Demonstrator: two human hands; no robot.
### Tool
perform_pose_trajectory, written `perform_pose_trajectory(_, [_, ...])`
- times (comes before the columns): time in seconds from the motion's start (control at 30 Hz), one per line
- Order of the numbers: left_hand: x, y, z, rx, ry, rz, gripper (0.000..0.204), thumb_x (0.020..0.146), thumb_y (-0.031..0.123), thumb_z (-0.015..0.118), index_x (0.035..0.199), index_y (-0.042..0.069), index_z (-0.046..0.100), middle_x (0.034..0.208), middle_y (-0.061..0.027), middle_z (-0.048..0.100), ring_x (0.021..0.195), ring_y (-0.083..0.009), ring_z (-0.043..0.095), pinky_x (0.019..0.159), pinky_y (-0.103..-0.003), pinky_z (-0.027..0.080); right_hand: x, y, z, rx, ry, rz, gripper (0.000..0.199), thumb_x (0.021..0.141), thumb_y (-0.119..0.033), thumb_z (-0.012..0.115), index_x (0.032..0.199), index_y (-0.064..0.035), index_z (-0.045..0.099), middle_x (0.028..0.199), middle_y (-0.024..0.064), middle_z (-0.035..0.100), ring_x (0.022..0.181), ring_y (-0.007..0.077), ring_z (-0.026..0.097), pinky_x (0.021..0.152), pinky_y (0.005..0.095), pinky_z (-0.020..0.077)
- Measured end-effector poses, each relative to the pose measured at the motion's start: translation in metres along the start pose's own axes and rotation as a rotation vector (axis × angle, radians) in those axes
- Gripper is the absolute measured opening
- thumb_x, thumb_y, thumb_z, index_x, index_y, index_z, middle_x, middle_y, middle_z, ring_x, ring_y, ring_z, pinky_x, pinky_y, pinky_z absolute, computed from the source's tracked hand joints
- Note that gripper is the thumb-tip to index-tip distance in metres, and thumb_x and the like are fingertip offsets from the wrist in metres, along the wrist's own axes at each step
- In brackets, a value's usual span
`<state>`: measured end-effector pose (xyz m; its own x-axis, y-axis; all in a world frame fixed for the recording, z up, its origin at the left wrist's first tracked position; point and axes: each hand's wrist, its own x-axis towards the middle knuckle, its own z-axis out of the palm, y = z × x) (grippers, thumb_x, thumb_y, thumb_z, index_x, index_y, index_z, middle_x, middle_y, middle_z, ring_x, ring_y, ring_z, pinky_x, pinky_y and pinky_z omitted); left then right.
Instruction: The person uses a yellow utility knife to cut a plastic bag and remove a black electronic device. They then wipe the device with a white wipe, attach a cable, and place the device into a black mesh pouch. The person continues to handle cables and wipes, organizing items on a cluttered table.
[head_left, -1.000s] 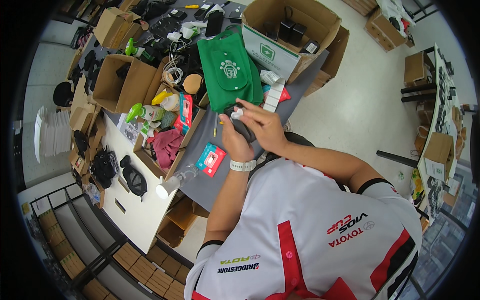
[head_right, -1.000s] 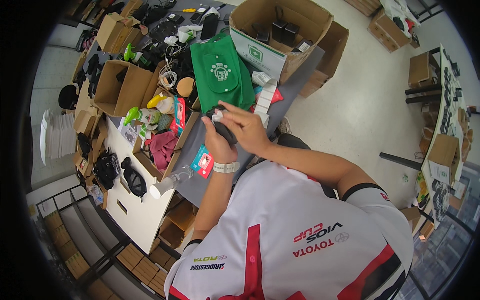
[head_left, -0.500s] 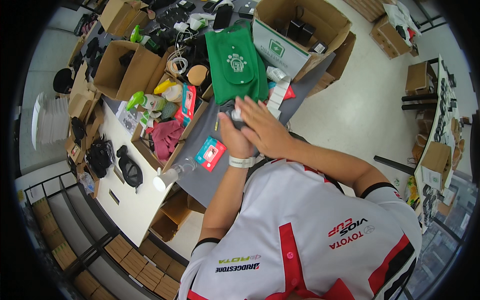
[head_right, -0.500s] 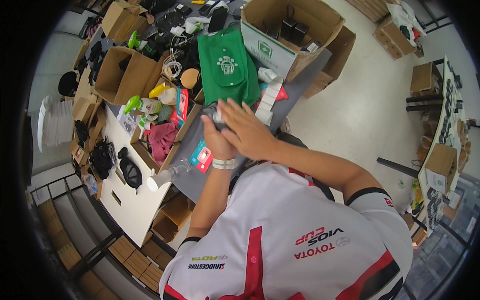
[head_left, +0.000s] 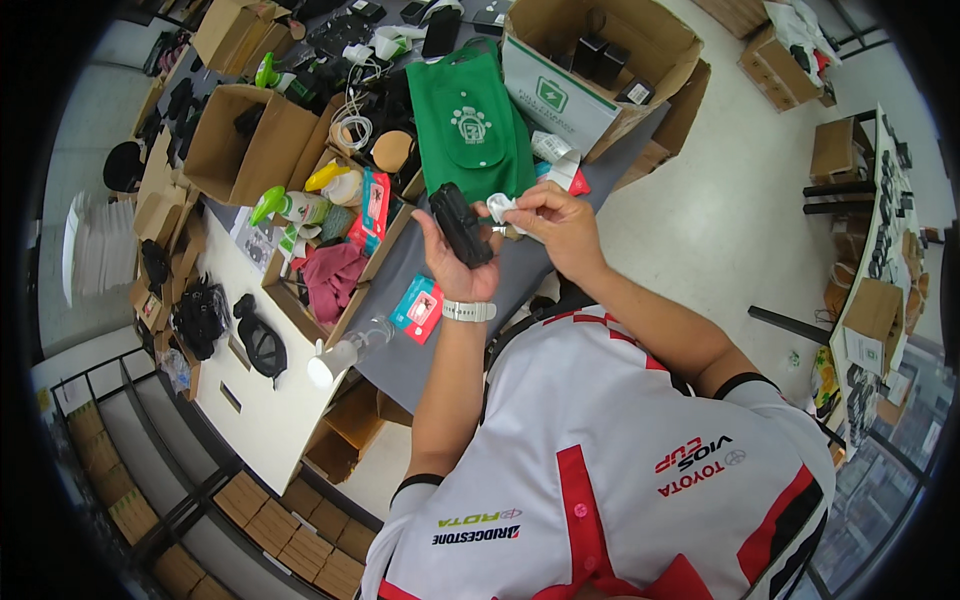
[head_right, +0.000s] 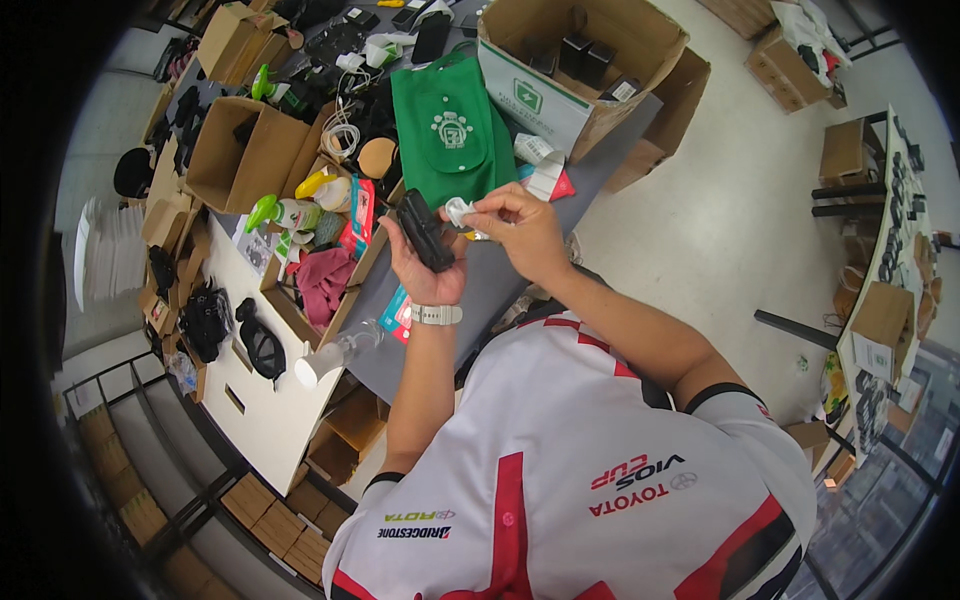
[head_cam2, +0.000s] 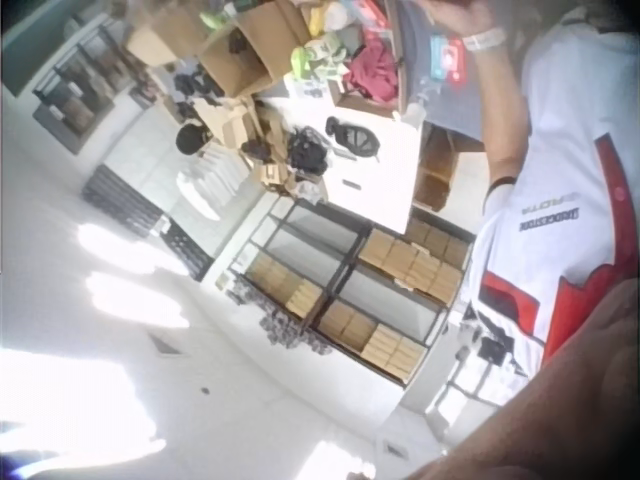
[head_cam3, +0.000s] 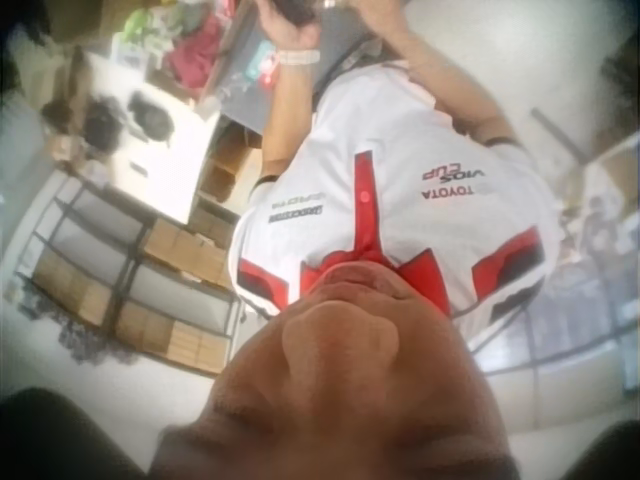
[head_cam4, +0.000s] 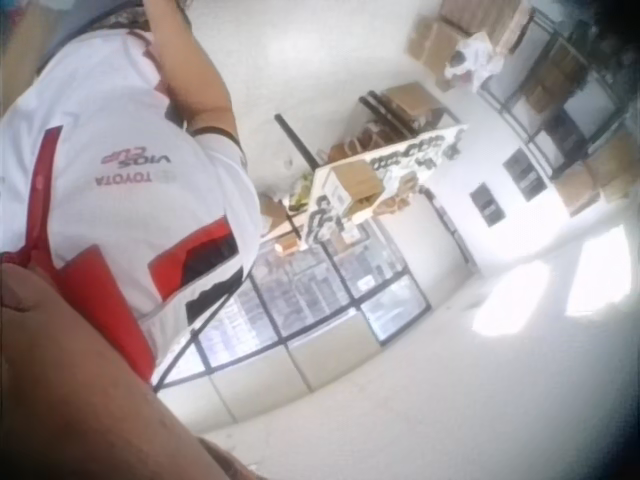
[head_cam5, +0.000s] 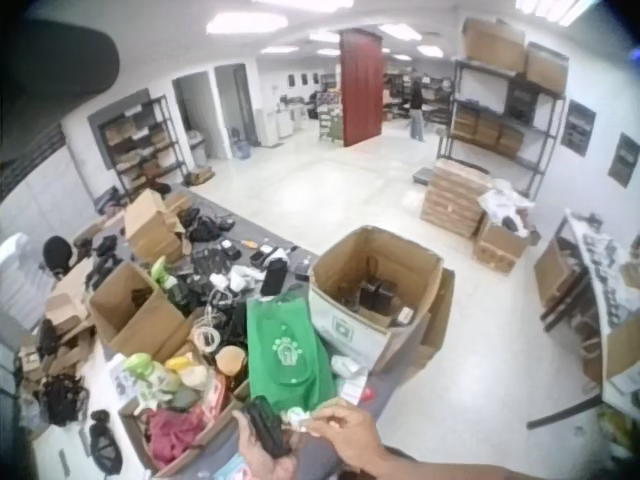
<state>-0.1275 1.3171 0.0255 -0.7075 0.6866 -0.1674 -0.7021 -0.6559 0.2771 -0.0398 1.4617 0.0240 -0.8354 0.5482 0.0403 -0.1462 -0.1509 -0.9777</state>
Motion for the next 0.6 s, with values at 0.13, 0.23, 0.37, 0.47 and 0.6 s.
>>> perform_pose_trajectory(0.13, [0.008,-0.020,0.002,0.105,0.315,0.135,0.055,0.106,0.063,0.052,0.111,0.011,0.069,0.088,-0.0062,0.070,0.070,-0.0168,0.063,0.064,-0.031,0.049,-0.008,-0.007,0.011,0.076,-0.136,0.201,0.019,0.098,-0.014,0.078,0.110,0.0001,0.078,0.094,0.0023,0.074,0.084,0.0080,0.065,0.078,0.0279,0.0539])
perform_pose_trajectory(0.23, [0.006,-0.018,-0.010,0.370,0.196,0.182,0.056,0.109,0.062,0.047,0.112,0.010,0.066,0.088,-0.0036,0.067,0.075,-0.0146,0.066,0.064,-0.030,0.054,-0.023,-0.009,0.015,-0.051,-0.211,0.327,0.031,0.105,-0.026,0.070,0.118,0.0022,0.076,0.094,0.0022,0.074,0.084,0.0075,0.063,0.079,0.0290,0.0541])
perform_pose_trajectory(0.37, [0.015,-0.025,-0.008,0.516,0.330,0.222,0.057,0.110,0.061,0.044,0.113,0.008,0.065,0.088,-0.0028,0.065,0.075,-0.0135,0.065,0.066,-0.030,0.054,-0.020,-0.006,0.004,0.316,-0.231,0.513,0.035,0.108,-0.028,0.066,0.118,0.0040,0.075,0.102,-0.0005,0.073,0.090,0.0073,0.062,0.082,0.0298,0.0534])
perform_pose_trajectory(0.47, [0.020,-0.018,-0.017,0.594,0.253,0.194,0.056,0.111,0.059,0.043,0.121,0.006,0.062,0.095,-0.0046,0.064,0.081,-0.0139,0.065,0.071,-0.030,0.055,-0.017,-0.006,-0.003,0.155,-0.311,0.376,0.023,0.099,-0.020,0.076,0.111,-0.0003,0.076,0.104,0.0012,0.073,0.089,0.0129,0.064,0.081,0.0317,0.0532])
perform_pose_trajectory(0.6, [0.011,-0.023,0.018,0.846,0.104,0.373,0.063,0.110,0.061,0.044,0.132,0.003,0.056,0.104,-0.0092,0.066,0.089,-0.0169,0.066,0.078,-0.032,0.056,-0.013,-0.018,-0.005,-0.488,-0.331,-0.164,0.020,0.086,-0.013,0.084,0.102,-0.0043,0.075,0.097,0.0069,0.072,0.088,0.0235,0.065,0.078,0.0345,0.0527])
